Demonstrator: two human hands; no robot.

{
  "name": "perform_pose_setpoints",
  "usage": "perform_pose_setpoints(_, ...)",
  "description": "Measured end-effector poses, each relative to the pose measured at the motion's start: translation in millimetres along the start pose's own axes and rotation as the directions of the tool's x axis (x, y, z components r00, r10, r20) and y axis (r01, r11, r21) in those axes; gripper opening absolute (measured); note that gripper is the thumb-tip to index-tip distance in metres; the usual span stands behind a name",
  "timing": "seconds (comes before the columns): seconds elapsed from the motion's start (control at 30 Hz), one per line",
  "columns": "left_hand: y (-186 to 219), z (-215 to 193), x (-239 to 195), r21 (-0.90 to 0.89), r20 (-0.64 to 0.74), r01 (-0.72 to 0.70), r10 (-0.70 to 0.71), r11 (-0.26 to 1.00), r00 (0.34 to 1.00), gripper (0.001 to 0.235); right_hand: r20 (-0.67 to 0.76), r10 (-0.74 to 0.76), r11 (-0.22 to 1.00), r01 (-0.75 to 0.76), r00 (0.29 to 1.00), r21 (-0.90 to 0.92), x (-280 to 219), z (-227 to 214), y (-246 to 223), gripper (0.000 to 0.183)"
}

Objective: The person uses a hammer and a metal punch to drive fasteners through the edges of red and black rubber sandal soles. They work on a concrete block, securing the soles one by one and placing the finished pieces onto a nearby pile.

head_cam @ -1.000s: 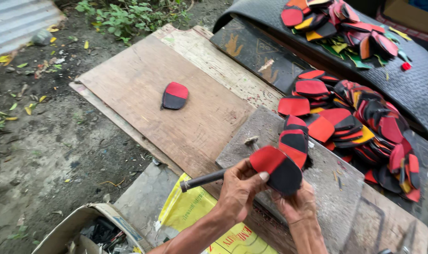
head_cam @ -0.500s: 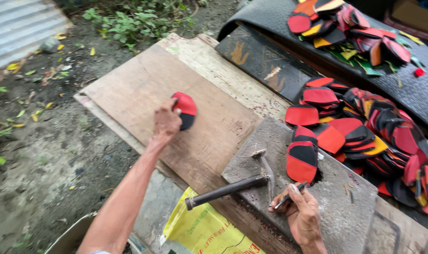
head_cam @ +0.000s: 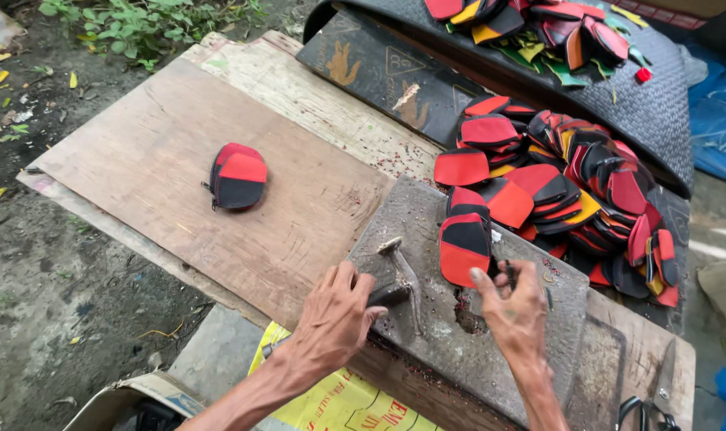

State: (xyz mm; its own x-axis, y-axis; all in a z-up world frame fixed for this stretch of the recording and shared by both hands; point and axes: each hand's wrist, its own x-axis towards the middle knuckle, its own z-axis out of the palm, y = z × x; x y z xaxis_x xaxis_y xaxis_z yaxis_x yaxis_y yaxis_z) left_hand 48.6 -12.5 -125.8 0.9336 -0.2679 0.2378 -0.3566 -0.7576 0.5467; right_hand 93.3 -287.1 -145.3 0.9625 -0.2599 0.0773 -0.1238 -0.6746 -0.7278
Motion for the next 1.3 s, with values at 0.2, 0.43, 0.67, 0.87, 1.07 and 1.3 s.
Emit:
perform_pose_setpoints(0.2, -20.9, 7.9, 2.0, 0.112, 0.048, 0.002, -0.007, 0.994, 0.999, 0.029, -0.008, -0.011, 0.998, 0.011, 1.000, -0.061, 5.6, 9.5, -2.6, 0.044)
perform_pose_setpoints(0.43, -76.5, -16.8, -5.0, 0.179, -0.200, 0.188, -0.151, 0.966, 0.968, 0.027, -0.036, 0.073, 0.989, -0.068, 0.997, 0.135, 7.0, 2.2, 25.4, 0.039)
perform_pose_setpoints(0.67, -53.3, -33.8, 5.1, 0.146, -0.213, 0.190, -0.157, 0.971, 0.964, 0.032, 0.148, -0.101, 0.505, -0.077, 0.984, 0.860, 10.9, -23.2, 24.8, 0.039)
perform_pose_setpoints(0.87, 33.4, -18.2, 22.7, -0.722, 0.243, 0.267, -0.127, 0.638, 0.962, 0.053, 0.392, -0.130, 0.429, -0.304, 0.911, 0.850, 6.8, -10.2, 18.2, 0.037)
perform_pose_setpoints(1.07, 36.4, 11.4, 16.0, -0.511, 0.006, 0.001, 0.002, 0.859, 1.000, 0.031, 0.350, -0.064, 0.439, -0.289, 0.934, 0.851, -0.6, 1.2, 24.8, 0.034)
perform_pose_setpoints(1.3, 28.8, 5.2, 12.8, -0.241, -0.075, -0.387, 0.380, 0.890, 0.922, 0.038, 0.458, -0.044, 0.409, -0.402, 0.888, 0.819, 1.2, 4.0, 30.1, 0.030)
